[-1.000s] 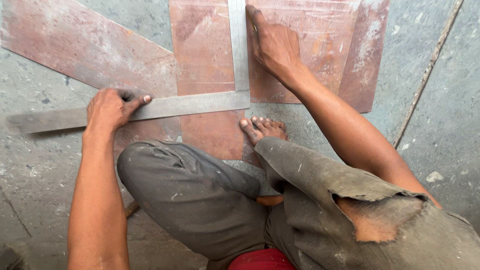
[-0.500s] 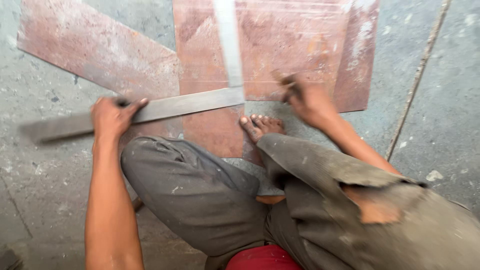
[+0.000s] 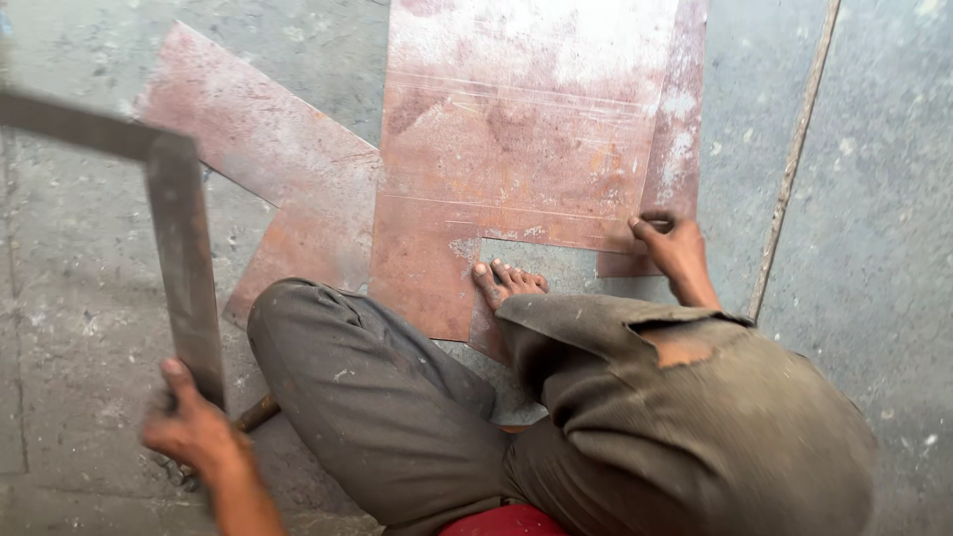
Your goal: The person retrieves a metal square ruler from a cabinet and sits on the floor. They use the ruler and a pencil to draw straight lines on several reddish-brown metal sheets laid out on the ground.
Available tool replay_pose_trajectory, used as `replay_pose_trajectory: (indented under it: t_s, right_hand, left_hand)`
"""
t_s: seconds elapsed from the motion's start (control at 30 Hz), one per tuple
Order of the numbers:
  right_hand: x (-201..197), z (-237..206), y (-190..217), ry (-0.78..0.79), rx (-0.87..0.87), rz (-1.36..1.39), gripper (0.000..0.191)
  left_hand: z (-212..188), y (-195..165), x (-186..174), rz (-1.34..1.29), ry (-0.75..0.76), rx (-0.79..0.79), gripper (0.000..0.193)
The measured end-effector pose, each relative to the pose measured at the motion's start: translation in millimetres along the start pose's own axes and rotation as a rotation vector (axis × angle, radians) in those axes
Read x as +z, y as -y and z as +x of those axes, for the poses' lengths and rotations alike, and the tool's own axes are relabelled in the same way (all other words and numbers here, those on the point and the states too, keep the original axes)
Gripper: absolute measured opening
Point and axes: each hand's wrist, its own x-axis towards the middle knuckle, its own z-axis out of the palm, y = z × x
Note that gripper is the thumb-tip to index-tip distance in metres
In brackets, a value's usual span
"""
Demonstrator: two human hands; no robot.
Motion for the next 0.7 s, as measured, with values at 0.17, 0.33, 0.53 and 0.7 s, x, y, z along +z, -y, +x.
replay_pose_trajectory:
  t_s: [0.17, 0.33, 0.53, 0.7]
  right_hand:
    - [4.4, 7.0, 0.5, 0.088, 0.260, 0.399, 0.059]
    - [27.1, 18.3, 25.9, 0.206, 0.176, 0.684, 0.055]
    - [37.9, 34.5, 43.4, -0.052, -0.258, 0.700, 0.043]
    - [1.8, 30.7, 40.8, -0.159, -0.278, 0.941, 0.036]
  left_hand:
    - [-55.6, 28.3, -0.2, -0.071, -0.123, -0.199, 0.061]
    - [-65.5, 47.6, -8.0, -0.016, -0.195, -0.142, 0.065]
    - [-55.2, 29.7, -17.6, 0.009, -0.175, -0.029, 0.064]
    - [-64.3, -5.0, -16.1, -0.108, -0.143, -0.120, 0.067]
